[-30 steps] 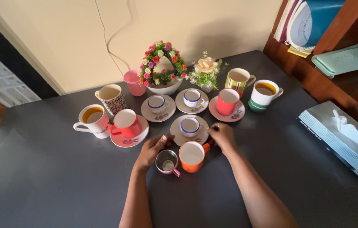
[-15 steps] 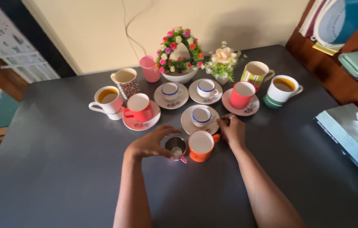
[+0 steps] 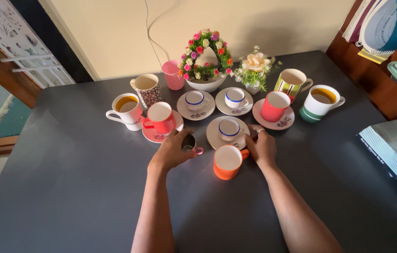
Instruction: The person arranges multiple cups and saucers on a table, placing each cup onto a saucer and organizing them in rows. The person also moves a small potted plant to the side to clear space for the arrangement.
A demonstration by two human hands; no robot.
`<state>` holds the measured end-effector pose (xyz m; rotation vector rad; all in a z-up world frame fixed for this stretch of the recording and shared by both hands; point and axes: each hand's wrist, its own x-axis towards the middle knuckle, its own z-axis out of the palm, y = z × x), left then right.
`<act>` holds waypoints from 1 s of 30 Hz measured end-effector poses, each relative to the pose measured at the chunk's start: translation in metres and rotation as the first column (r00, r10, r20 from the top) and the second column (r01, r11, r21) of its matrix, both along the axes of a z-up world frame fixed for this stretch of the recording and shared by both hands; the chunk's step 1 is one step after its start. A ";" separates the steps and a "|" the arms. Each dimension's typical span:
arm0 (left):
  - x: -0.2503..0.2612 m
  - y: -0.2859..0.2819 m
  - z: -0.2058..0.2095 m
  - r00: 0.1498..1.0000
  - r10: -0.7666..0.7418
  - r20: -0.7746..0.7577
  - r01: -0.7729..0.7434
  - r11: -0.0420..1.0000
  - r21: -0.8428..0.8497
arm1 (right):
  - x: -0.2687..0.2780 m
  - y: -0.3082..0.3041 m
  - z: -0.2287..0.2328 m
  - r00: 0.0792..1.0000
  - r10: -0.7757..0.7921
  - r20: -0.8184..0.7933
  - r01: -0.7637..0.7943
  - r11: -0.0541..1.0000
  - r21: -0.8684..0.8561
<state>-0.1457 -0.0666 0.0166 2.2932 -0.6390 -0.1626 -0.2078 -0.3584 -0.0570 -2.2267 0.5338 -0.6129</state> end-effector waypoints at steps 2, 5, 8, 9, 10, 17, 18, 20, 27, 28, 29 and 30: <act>-0.001 -0.005 0.001 0.999 0.044 0.021 -0.043 0.999 -0.030 | 0.001 -0.001 0.000 1.000 0.002 -0.010 -0.002 1.000 0.009; -0.009 -0.018 0.003 0.982 0.112 0.153 -0.110 0.994 -0.016 | 0.001 0.000 -0.003 1.000 0.004 -0.010 -0.004 1.000 0.018; -0.017 -0.028 0.015 0.927 0.143 0.346 -0.168 0.985 0.043 | 0.005 -0.004 -0.008 0.997 -0.016 0.081 0.015 1.000 0.023; -0.022 -0.030 0.020 0.901 0.144 0.409 -0.186 0.980 0.066 | 0.006 -0.005 -0.011 0.992 -0.027 0.123 0.024 0.999 0.027; -0.028 -0.031 0.026 0.885 0.136 0.446 -0.183 0.981 0.063 | 0.005 -0.007 -0.014 0.992 -0.015 0.129 0.011 1.000 0.028; -0.054 -0.056 0.032 0.919 -0.238 0.315 0.242 0.970 0.029 | 0.008 -0.012 -0.025 0.982 0.047 0.183 -0.052 0.998 0.024; -0.055 -0.060 0.028 0.894 -0.300 0.332 0.319 0.948 -0.002 | 0.008 -0.012 -0.025 0.982 0.047 0.183 -0.053 0.998 0.030; -0.051 -0.068 0.020 0.843 -0.085 0.532 0.095 0.995 0.009 | 0.005 -0.012 -0.023 0.985 0.047 0.168 -0.053 0.998 0.033; -0.016 -0.049 -0.008 0.808 0.286 0.516 -0.363 0.930 0.053 | 0.004 -0.007 -0.014 0.994 0.037 0.106 -0.040 0.999 0.027; -0.015 -0.047 -0.009 0.843 0.280 0.459 -0.334 0.942 0.037 | 0.004 -0.007 -0.012 0.995 0.039 0.093 -0.042 0.999 0.032; -0.015 -0.046 -0.009 0.875 0.270 0.401 -0.303 0.953 0.020 | 0.003 -0.007 -0.011 0.996 0.038 0.079 -0.042 0.998 0.037; -0.015 -0.045 -0.008 0.904 0.256 0.342 -0.272 0.962 0.000 | 0.003 -0.007 -0.010 0.997 0.038 0.066 -0.041 0.998 0.043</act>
